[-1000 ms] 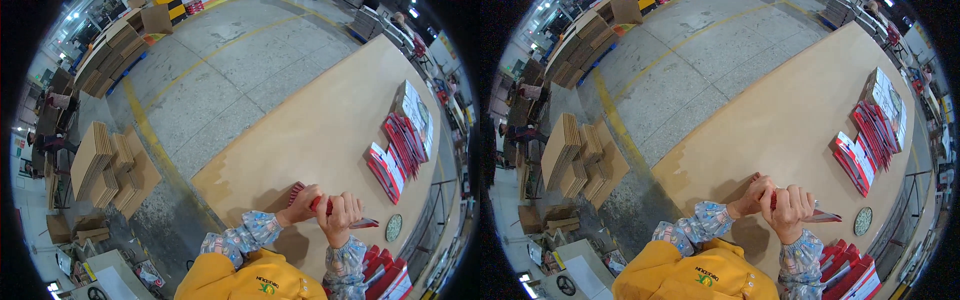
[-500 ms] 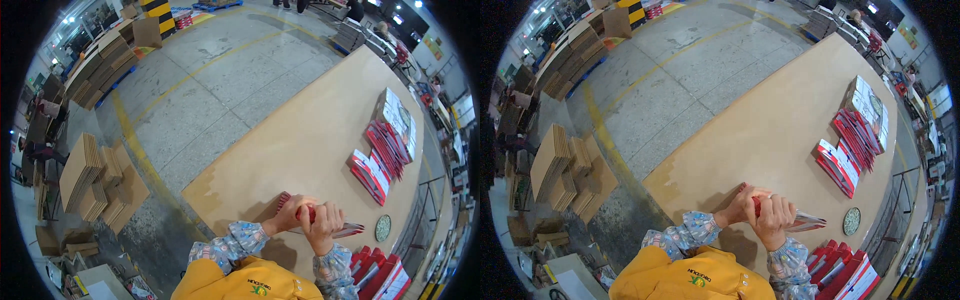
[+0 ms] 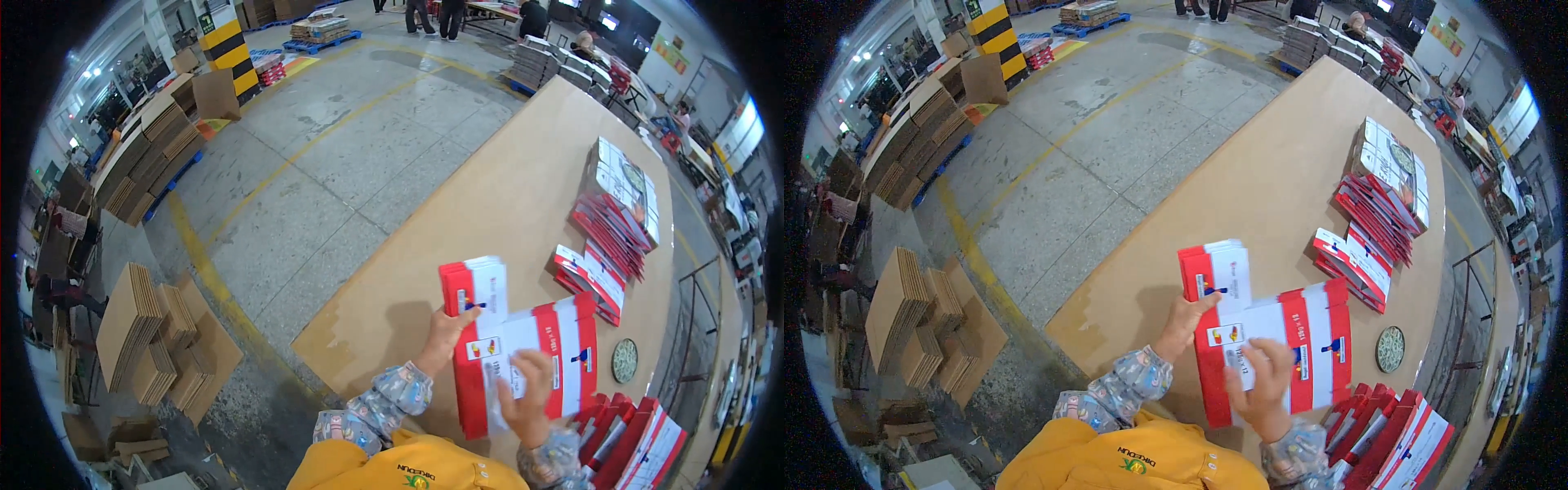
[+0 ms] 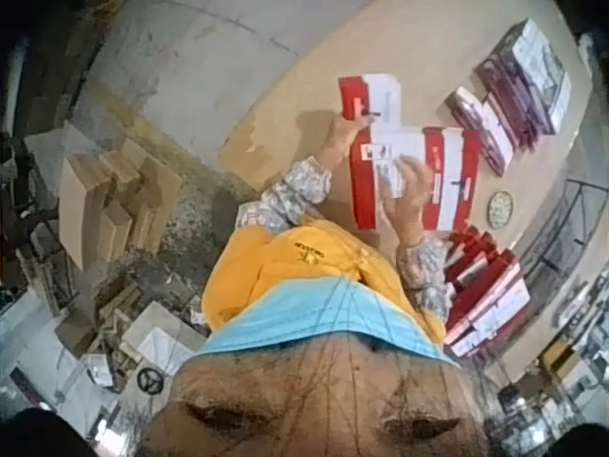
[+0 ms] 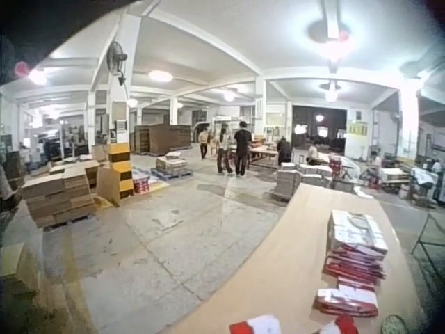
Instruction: The person is aligning and stacking flat-folded cardboard packaging boxes on a work table.
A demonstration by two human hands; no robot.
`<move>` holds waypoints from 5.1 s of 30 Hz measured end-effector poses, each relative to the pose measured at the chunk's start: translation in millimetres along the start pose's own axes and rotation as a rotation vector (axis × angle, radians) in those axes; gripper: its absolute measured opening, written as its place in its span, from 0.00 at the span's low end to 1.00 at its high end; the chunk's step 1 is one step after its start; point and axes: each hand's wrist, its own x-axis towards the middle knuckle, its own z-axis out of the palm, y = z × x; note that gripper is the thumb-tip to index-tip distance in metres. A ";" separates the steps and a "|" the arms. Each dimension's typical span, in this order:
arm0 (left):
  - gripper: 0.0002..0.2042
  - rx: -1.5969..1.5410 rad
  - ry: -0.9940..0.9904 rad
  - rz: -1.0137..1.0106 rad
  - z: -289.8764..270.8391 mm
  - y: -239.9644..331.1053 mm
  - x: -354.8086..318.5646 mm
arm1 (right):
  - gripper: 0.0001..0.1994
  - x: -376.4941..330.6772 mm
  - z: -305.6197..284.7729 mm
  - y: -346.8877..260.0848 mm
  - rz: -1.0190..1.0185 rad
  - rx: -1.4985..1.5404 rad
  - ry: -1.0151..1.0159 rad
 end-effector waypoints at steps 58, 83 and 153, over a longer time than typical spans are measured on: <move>0.29 2.064 -0.131 0.809 -74.3 -78.6 112.9 | 0.37 -147.2 186.9 76.0 0.346 -0.254 -0.444; 0.28 1.938 -0.156 0.769 -83.6 -79.0 118.6 | 0.36 -147.2 190.3 78.9 0.332 -0.274 -0.465; 0.12 0.261 -0.079 -0.053 -93.7 -86.5 68.6 | 0.40 -144.6 177.5 80.1 0.308 -0.060 -0.239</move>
